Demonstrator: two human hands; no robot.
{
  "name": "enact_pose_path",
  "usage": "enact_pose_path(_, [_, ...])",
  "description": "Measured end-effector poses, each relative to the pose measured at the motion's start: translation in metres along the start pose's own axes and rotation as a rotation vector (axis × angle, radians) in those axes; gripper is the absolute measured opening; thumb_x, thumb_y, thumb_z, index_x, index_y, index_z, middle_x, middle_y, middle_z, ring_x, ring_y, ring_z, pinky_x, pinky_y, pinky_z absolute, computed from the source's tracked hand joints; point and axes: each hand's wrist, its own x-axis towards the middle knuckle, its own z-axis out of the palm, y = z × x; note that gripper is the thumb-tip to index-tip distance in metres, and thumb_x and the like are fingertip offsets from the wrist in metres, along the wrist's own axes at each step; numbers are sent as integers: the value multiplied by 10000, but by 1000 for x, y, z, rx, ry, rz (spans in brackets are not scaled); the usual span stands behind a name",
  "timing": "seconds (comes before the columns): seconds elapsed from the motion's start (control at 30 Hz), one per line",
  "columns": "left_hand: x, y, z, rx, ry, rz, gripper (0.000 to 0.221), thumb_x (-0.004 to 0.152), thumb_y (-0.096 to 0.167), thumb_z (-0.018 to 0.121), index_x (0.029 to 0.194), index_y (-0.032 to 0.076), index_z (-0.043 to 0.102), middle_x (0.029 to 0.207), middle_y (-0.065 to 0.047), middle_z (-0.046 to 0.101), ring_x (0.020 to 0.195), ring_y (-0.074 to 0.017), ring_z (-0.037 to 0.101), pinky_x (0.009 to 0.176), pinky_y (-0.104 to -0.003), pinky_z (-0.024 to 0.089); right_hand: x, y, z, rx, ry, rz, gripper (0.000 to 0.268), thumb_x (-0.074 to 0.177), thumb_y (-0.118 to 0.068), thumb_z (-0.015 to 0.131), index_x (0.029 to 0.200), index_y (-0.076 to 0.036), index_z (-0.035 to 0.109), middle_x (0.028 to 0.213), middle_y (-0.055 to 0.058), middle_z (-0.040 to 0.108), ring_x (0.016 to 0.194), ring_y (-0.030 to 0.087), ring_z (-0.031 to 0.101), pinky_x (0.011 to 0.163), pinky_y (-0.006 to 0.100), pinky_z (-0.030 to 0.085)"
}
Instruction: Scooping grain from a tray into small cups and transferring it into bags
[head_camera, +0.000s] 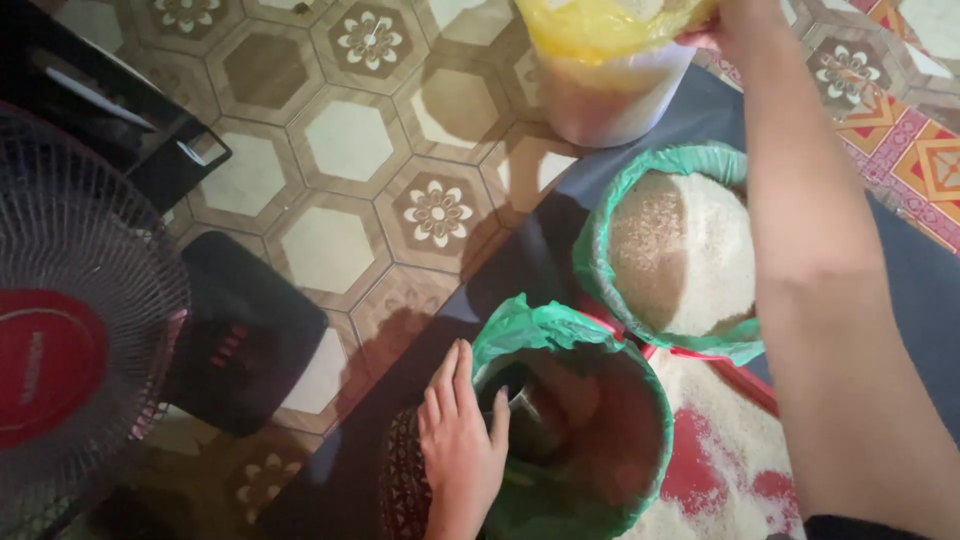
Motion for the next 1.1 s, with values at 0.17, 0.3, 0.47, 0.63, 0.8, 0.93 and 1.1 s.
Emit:
enact_pose_path(0.17, [2, 0, -1, -18, -20, -7, 726, 901, 318, 672, 1499, -7, 419, 1526, -157, 484, 1247, -302, 574, 963, -399, 483, 1, 4, 4, -19, 62, 18, 449, 954, -471, 638, 1136, -65, 700, 977, 75, 763, 589, 129, 731, 458, 169, 667])
enact_pose_path(0.3, [2, -1, 1, -19, -38, -13, 732, 907, 319, 660, 1509, -7, 400, 1545, -155, 460, 1270, -306, 553, 986, -410, 470, -4, 8, 10, -36, 145, 44, 442, 965, -476, 619, 1128, -73, 701, 890, 62, 736, 549, 110, 715, 448, 186, 675])
enact_pose_path(0.47, [3, 1, -1, 13, -14, 20, 724, 909, 311, 665, 1493, -33, 412, 1530, -174, 474, 1235, -309, 567, 953, -397, 481, -12, 2, 6, -39, 234, 55, 437, 976, -481, 601, 1121, -81, 702, 802, 49, 709, 509, 92, 698, 438, 204, 684])
enact_pose_path(0.63, [4, 3, 1, 22, -36, 7, 724, 901, 319, 661, 1492, -21, 419, 1527, -160, 480, 1248, -304, 566, 959, -398, 481, 7, 32, -57, -70, 394, 152, 391, 968, -289, 593, 1249, -17, 594, 1111, 217, 715, 752, 273, 854, 507, 309, 823])
enact_pose_path(0.8, [6, 5, 6, 24, -82, -23, 752, 894, 343, 660, 1513, 8, 395, 1551, -153, 467, 1269, -320, 557, 978, -410, 467, -3, 68, -149, -517, 283, -226, 379, 1067, -269, 492, 1298, 1, 621, 753, 124, 594, 494, 218, 526, 373, 372, 402])
enact_pose_path(0.93, [5, 5, 6, 35, -102, -28, 758, 894, 362, 651, 1518, 19, 388, 1560, -146, 459, 1284, -317, 548, 1007, -411, 454, -10, 134, -206, -467, 558, -197, 505, 1039, -419, 649, 1325, -5, 598, 1135, 147, 737, 830, 204, 755, 538, 278, 630])
enact_pose_path(1.1, [6, 6, 6, 23, -27, 1, 755, 879, 336, 675, 1504, 1, 415, 1537, -156, 487, 1271, -331, 566, 1014, -413, 465, -83, 144, -235, -330, 681, -262, 357, 1019, -366, 643, 1229, -79, 674, 1106, 71, 749, 904, 128, 744, 707, 245, 644])
